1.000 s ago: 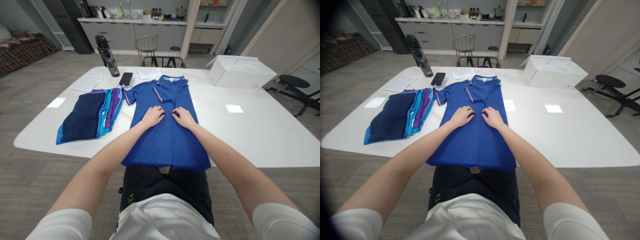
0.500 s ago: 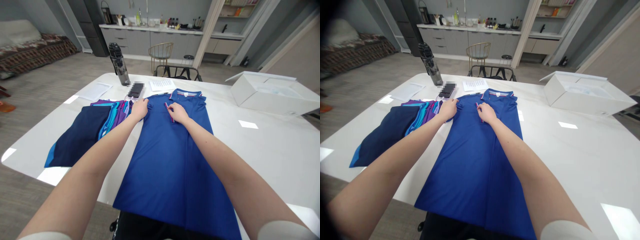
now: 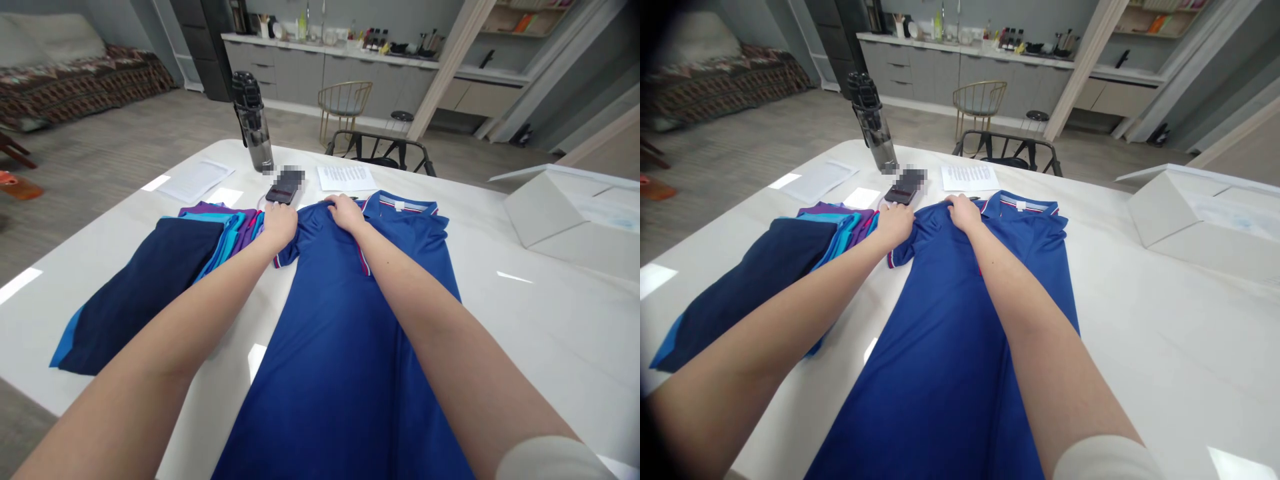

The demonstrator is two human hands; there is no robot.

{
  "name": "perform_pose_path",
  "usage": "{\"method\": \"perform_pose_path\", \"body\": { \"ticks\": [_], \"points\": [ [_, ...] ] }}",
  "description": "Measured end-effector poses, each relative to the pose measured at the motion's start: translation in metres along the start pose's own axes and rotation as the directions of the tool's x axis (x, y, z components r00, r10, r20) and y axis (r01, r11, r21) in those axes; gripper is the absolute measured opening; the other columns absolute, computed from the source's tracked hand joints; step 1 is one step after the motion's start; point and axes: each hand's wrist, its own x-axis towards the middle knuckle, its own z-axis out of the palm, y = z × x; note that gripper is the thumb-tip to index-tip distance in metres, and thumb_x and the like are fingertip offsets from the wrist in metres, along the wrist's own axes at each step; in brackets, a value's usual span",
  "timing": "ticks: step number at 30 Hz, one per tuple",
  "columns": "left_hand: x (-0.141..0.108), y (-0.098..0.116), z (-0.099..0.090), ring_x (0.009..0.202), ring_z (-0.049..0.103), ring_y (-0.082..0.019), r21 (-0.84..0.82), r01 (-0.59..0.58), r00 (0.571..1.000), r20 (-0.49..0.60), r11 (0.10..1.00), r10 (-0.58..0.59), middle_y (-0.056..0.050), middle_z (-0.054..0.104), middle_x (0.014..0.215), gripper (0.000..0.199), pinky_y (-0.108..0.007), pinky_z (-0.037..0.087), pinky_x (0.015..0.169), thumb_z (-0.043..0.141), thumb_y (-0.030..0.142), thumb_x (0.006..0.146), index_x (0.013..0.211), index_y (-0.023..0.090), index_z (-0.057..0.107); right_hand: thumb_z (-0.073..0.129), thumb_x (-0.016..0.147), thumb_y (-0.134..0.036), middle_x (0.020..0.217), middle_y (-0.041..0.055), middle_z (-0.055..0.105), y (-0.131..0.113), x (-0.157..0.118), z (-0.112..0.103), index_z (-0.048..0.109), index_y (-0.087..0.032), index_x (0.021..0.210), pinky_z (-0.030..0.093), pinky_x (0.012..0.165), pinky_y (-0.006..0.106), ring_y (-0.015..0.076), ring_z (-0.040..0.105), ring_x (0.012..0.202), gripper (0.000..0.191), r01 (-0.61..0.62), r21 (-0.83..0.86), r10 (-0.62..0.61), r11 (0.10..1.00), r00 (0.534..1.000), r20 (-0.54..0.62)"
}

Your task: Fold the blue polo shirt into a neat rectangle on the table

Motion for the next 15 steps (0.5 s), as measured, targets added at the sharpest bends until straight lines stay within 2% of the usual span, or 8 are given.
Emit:
{"method": "perform_pose_path", "body": {
  "ticks": [5, 9, 12, 15],
  "points": [
    [-0.003, -0.005, -0.003, 0.118, 0.054, -0.037, 0.04, -0.004, 1.0, -0.002, 0.999, 0.004, -0.023, 0.067, 0.117, 0.04, -0.05, 0.035, 0.103, 0.049, 0.039, 0.098, 0.116, 0.008, 0.067, 0.057, 0.094, -0.022, 0.113, 0.0102, 0.065, 0.0, 0.008, 0.001, 0.069, -0.023, 0.109, 0.049, 0.09, 0.041, 0.0296, 0.061, 0.103, 0.019, 0.044, -0.033, -0.044, 0.999, 0.999, -0.004],
    [-0.004, -0.008, -0.015, 0.12, 0.053, -0.037, 0.062, -0.072, 0.997, -0.02, 0.995, 0.073, -0.02, 0.069, 0.116, 0.041, -0.053, 0.033, 0.107, 0.054, 0.048, 0.094, 0.105, 0.013, 0.072, 0.05, 0.096, -0.021, 0.111, 0.0096, 0.068, 0.003, 0.005, -0.002, 0.064, -0.024, 0.11, 0.048, 0.088, 0.04, 0.0291, 0.061, 0.1, 0.02, 0.085, -0.002, -0.085, 0.996, 0.996, -0.019],
    [-0.003, -0.011, -0.034, 0.109, 0.061, -0.032, -0.03, -0.13, 0.991, 0.03, 0.991, 0.131, -0.015, 0.072, 0.098, 0.043, -0.049, 0.037, 0.105, 0.051, 0.051, 0.094, 0.093, 0.014, 0.073, 0.045, 0.099, -0.024, 0.104, 0.009, 0.07, 0.01, 0.001, -0.005, 0.059, -0.024, 0.116, 0.047, 0.083, 0.038, 0.0282, 0.063, 0.093, 0.022, 0.046, 0.082, -0.04, 0.996, 0.996, -0.075],
    [-0.002, -0.016, -0.06, 0.093, 0.066, -0.026, -0.232, -0.131, 0.983, 0.096, 0.964, 0.156, -0.009, 0.073, 0.085, 0.039, -0.037, 0.047, 0.091, 0.057, 0.053, 0.089, 0.09, 0.018, 0.073, 0.043, 0.098, -0.025, 0.095, 0.0072, 0.07, 0.021, -0.003, -0.01, 0.057, -0.024, 0.115, 0.046, 0.08, 0.034, 0.0265, 0.063, 0.089, 0.022, 0.029, 0.171, -0.008, 0.985, 0.993, -0.119]
  ]
}}
